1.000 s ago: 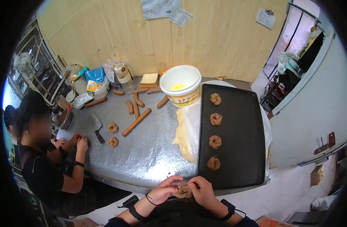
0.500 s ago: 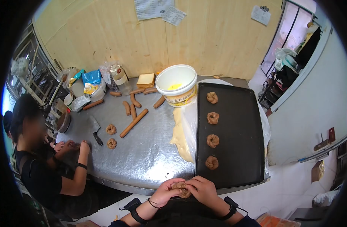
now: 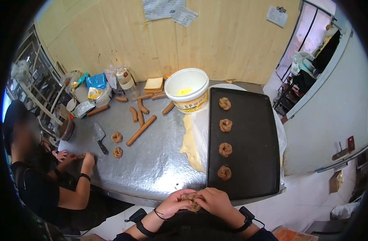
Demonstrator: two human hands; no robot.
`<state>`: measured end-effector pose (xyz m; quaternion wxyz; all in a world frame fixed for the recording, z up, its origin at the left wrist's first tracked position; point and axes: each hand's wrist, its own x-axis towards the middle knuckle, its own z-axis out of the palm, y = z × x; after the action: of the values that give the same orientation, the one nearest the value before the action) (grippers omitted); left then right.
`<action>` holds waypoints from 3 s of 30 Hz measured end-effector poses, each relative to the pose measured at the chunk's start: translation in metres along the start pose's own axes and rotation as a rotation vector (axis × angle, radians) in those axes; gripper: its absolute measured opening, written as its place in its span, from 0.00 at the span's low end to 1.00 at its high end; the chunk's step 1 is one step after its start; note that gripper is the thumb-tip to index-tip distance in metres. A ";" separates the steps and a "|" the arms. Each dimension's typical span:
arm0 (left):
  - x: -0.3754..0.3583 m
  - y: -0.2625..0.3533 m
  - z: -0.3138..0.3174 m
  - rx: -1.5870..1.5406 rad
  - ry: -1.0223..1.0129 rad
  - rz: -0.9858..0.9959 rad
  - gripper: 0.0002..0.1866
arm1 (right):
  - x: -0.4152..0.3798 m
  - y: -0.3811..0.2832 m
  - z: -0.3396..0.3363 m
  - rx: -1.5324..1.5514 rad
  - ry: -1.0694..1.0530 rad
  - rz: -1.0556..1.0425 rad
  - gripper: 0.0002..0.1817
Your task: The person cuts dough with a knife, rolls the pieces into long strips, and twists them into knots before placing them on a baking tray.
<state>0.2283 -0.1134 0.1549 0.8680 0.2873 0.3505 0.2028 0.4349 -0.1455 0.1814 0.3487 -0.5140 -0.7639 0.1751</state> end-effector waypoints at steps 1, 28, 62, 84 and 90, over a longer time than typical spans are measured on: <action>0.000 0.000 0.000 -0.002 -0.001 -0.001 0.24 | 0.000 -0.001 -0.001 -0.074 -0.086 -0.011 0.06; -0.006 0.002 0.000 0.269 0.033 0.176 0.24 | -0.009 -0.006 0.005 0.611 -0.058 0.432 0.08; -0.012 0.016 0.025 -0.294 -0.001 0.052 0.12 | -0.013 0.009 0.003 0.283 -0.086 0.104 0.14; 0.001 0.008 0.028 0.060 -0.023 0.178 0.10 | -0.023 0.017 0.015 1.024 -0.220 0.380 0.16; 0.001 0.009 0.031 0.143 0.018 0.150 0.08 | -0.015 0.010 0.005 0.767 -0.245 0.349 0.19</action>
<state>0.2503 -0.1172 0.1780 0.8245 0.3723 0.3492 0.2442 0.4419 -0.1544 0.1665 0.3862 -0.4440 -0.5811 0.5622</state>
